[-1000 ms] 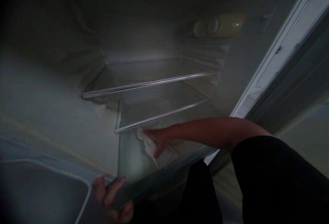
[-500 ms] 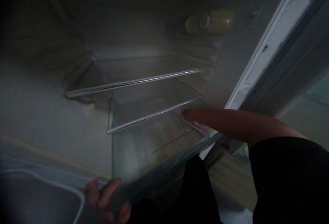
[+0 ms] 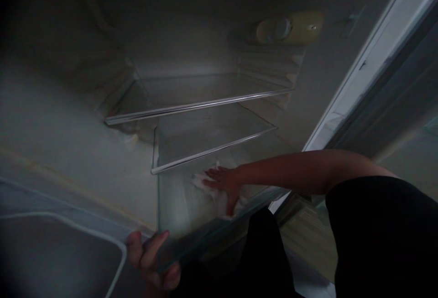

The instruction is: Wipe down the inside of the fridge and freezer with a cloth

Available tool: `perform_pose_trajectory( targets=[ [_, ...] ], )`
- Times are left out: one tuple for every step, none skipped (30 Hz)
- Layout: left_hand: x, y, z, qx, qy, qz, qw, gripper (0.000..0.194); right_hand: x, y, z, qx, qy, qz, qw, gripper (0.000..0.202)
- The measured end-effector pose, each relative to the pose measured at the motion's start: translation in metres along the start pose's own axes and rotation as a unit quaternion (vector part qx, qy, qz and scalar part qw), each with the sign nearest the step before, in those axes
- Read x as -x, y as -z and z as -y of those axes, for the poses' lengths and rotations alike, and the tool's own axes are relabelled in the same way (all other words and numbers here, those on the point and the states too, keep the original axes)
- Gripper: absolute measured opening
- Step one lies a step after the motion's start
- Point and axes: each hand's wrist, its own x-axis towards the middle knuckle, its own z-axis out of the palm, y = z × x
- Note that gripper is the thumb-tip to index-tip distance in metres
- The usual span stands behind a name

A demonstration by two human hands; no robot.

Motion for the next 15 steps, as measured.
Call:
perform_pose_trajectory(
  targets=[
    [-0.003, 0.000, -0.001, 0.005, -0.008, -0.009, 1.000, 0.058, -0.007, -0.002, 0.012, -0.003, 0.015, -0.008, 1.000, 0.160],
    [-0.005, 0.000, -0.003, 0.012, -0.016, -0.022, 1.000, 0.056, -0.015, -0.003, 0.025, -0.005, 0.024, -0.018, 1.000, 0.157],
    [-0.008, 0.001, -0.004, 0.021, -0.021, -0.032, 0.999, 0.054, -0.022, -0.005, 0.039, -0.007, 0.031, -0.028, 0.999, 0.153],
    [-0.010, 0.001, -0.006, 0.027, -0.019, -0.031, 0.999, 0.053, -0.030, -0.007, 0.052, -0.005, 0.035, -0.039, 0.999, 0.147],
    [-0.011, 0.001, -0.007, 0.033, -0.016, -0.031, 0.999, 0.053, -0.038, -0.009, 0.064, -0.002, 0.034, -0.051, 0.998, 0.141],
    [-0.013, 0.001, -0.008, 0.038, -0.014, -0.032, 0.999, 0.053, -0.047, -0.012, 0.076, 0.003, 0.024, -0.066, 0.998, 0.137],
    [-0.014, 0.001, -0.008, 0.042, -0.015, -0.033, 0.998, 0.053, -0.055, -0.015, 0.086, 0.007, 0.007, -0.081, 0.997, 0.134],
    [-0.015, 0.001, -0.009, 0.044, -0.015, -0.030, 0.998, 0.054, -0.062, -0.019, 0.094, 0.011, -0.014, -0.094, 0.995, 0.133],
    [-0.015, 0.001, -0.009, 0.044, -0.015, -0.027, 0.999, 0.054, -0.069, -0.022, 0.101, 0.013, -0.033, -0.102, 0.994, 0.132],
    [-0.016, 0.002, -0.009, 0.045, -0.014, -0.023, 0.999, 0.054, -0.074, -0.025, 0.105, 0.015, -0.048, -0.102, 0.994, 0.133],
    [-0.016, 0.002, -0.009, 0.045, -0.013, -0.019, 0.999, 0.055, -0.077, -0.027, 0.106, 0.014, -0.054, -0.096, 0.994, 0.133],
    [-0.016, 0.003, -0.009, 0.046, -0.013, -0.017, 0.999, 0.055, -0.077, -0.028, 0.106, 0.014, -0.052, -0.084, 0.995, 0.132],
    [-0.016, 0.003, -0.008, 0.045, -0.015, -0.016, 0.999, 0.056, -0.076, -0.028, 0.103, 0.016, -0.038, -0.070, 0.997, 0.130],
    [-0.015, 0.004, -0.007, 0.044, -0.015, -0.011, 0.999, 0.057, -0.072, -0.027, 0.097, 0.019, -0.014, -0.057, 0.998, 0.127],
    [-0.015, 0.004, -0.006, 0.042, -0.012, -0.006, 0.999, 0.058, -0.066, -0.025, 0.089, 0.025, 0.021, -0.044, 0.999, 0.125]
  ],
)
